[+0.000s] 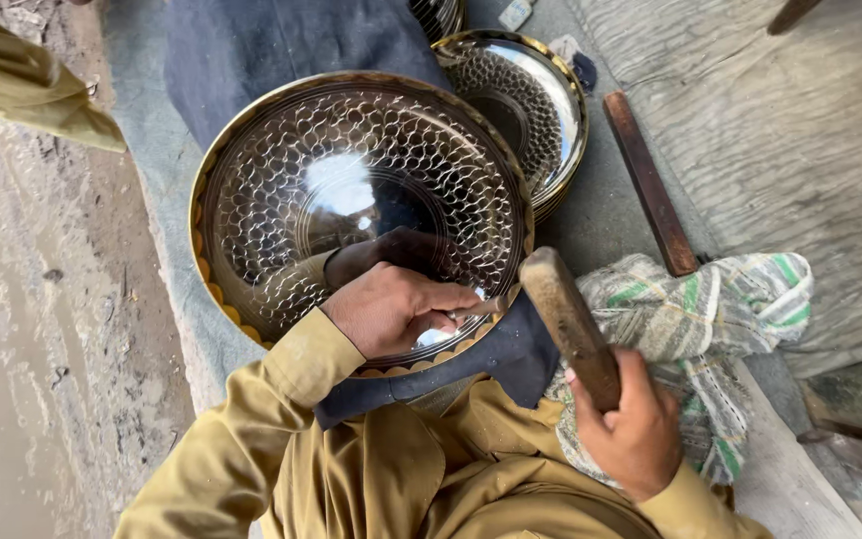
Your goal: The person uses a hammer and a small metal punch to create a textured pattern on a round metal plate. They repeatedly strike the punch against the plate's surface while holding it steady with their left hand.
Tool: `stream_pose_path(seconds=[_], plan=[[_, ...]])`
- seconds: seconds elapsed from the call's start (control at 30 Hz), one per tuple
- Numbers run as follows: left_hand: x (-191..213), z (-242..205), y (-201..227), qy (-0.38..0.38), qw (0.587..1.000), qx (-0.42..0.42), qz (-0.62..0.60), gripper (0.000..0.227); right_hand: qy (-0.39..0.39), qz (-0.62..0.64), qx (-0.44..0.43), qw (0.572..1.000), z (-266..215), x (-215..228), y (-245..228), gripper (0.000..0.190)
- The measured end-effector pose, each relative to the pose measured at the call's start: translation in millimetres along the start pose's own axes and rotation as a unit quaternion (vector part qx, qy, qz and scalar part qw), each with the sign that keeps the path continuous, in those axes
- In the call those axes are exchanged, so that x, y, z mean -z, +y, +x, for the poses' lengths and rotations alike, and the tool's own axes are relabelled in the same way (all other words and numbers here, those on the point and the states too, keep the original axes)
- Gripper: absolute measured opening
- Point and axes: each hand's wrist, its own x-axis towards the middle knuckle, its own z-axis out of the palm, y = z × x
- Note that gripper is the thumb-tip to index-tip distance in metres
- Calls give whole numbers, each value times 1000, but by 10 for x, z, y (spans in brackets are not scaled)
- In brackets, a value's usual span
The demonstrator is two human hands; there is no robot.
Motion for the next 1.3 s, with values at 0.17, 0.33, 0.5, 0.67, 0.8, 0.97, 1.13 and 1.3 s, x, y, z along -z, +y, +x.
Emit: stream_pose_path(seconds=[0.17,0.33,0.5,0.67,0.8,0.97,1.13,1.3], plan=[[-49,-82,70,32,999,42,16,35,-106,10,-6,994,301,224,-15,28],[-109,-208,219,134,986,95,26,37,-199,-26,-76,977,587,443,-189,36],[-398,-330,364,380,908,152,-88,32,-189,-72,4,979,799,632,-380,38],[-703,-328,256,443,880,127,-112,27,-191,-82,42,977,1121,719,-632,46],[-748,-322,239,461,866,169,-96,37,-177,-107,173,963,1440,806,-1018,48],[-765,-340,240,459,869,171,-65,44,-274,-285,256,882,1737,920,-1310,34],[-684,-307,180,428,896,102,-64,48,-321,-292,198,879,1746,962,-1069,31],[-495,-306,193,326,934,139,-43,43,-247,-190,154,938,1336,887,-675,39]])
